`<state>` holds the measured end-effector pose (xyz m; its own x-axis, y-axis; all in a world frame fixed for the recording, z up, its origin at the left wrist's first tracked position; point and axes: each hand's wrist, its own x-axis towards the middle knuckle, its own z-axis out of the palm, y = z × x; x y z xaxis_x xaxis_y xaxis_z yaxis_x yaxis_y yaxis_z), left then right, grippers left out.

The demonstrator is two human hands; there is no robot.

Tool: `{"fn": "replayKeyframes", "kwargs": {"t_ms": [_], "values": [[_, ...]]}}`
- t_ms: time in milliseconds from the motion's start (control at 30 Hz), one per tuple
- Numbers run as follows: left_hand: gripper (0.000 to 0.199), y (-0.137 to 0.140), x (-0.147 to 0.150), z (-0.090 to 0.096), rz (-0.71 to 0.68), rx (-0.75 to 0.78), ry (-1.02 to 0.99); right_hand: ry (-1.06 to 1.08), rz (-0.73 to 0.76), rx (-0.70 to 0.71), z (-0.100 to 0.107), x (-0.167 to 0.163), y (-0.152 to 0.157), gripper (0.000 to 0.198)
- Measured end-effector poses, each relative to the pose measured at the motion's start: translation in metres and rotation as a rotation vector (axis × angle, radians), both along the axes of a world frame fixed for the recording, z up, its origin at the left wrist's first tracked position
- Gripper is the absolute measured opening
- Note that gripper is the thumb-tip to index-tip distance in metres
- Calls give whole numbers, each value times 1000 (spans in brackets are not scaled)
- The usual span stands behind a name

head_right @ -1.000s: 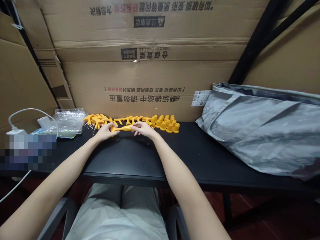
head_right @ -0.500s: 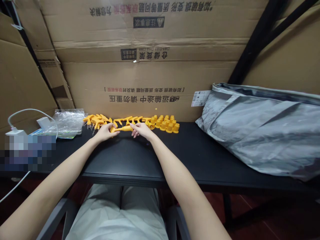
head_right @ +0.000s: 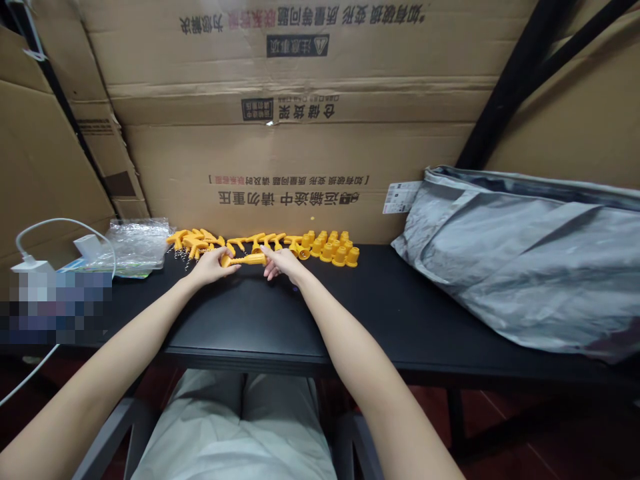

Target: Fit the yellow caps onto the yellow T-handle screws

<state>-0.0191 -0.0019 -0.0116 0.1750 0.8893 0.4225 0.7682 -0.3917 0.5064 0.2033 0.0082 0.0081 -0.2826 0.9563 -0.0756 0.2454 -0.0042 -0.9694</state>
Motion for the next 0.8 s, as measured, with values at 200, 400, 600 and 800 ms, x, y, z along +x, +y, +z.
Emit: {"fn": "replayKeyframes", "kwargs": {"t_ms": [200,400,600,800], "values": [[33,0,1,-1,0,22,21,-12,3,-38,0,-1,-1,50],[34,0,1,-1,0,17,29,-36,-22,-55,2,-1,-3,49],[34,1,1,0,0,7,31,-53,-28,-95,4,-1,-4,57],[34,3,0,-2,1,9,34,138,71,-152,7,7,0,37]]}}
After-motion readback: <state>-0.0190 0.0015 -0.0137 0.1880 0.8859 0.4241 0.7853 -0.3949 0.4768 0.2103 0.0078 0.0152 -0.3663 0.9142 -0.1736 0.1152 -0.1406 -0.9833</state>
